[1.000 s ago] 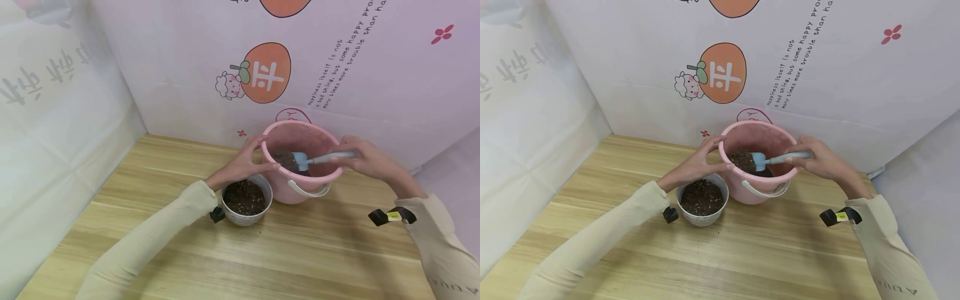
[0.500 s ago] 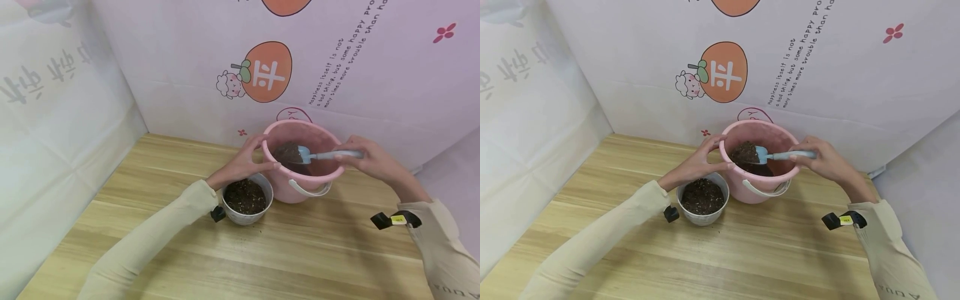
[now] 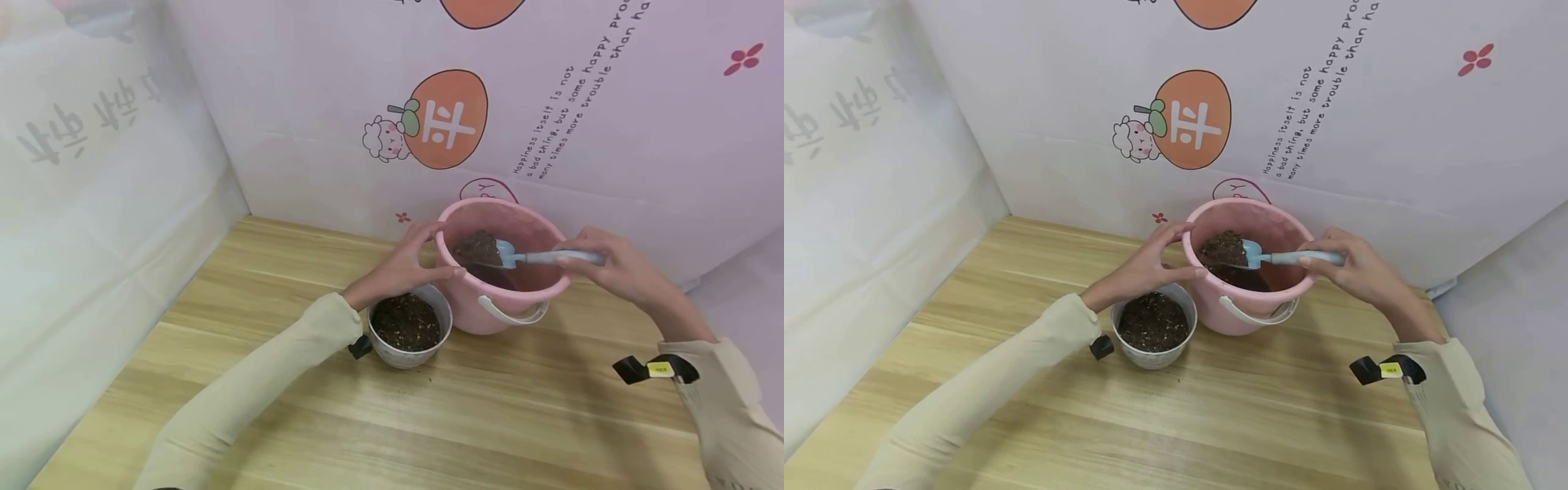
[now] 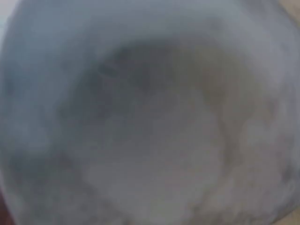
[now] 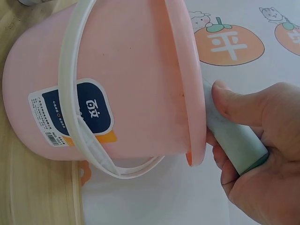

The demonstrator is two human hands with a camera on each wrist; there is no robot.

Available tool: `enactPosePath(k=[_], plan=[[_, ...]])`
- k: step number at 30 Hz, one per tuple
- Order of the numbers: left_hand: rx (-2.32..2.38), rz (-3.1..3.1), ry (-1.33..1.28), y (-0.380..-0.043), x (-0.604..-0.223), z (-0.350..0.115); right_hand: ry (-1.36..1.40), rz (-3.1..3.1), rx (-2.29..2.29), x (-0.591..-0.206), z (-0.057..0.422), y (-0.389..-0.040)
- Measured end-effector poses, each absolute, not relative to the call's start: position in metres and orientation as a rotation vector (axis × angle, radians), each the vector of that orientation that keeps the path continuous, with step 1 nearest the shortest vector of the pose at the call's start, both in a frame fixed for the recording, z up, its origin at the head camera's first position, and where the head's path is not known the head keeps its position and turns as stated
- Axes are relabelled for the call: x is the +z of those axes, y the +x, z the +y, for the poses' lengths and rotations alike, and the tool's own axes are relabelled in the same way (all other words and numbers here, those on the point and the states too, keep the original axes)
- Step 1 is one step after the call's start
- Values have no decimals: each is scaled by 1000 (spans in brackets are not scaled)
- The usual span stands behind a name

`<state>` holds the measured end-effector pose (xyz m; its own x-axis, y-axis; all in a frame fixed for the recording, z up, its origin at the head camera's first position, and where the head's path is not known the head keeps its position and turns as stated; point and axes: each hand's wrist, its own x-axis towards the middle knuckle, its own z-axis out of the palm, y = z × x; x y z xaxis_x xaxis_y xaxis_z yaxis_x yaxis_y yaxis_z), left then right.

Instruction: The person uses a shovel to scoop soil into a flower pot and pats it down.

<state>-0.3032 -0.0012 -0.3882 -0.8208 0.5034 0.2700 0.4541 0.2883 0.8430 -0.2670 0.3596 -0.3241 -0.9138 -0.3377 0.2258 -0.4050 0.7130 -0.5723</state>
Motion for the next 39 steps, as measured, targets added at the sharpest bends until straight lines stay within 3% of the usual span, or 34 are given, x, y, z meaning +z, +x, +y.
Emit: enactPosePath(k=[19,39], plan=[[1737,2272,788,-299,-399,-34,587,-2776,918,-322,359,-251],[1592,2198,972,-275,-421,-74,702,-2685,1010,-315,333,-238]])
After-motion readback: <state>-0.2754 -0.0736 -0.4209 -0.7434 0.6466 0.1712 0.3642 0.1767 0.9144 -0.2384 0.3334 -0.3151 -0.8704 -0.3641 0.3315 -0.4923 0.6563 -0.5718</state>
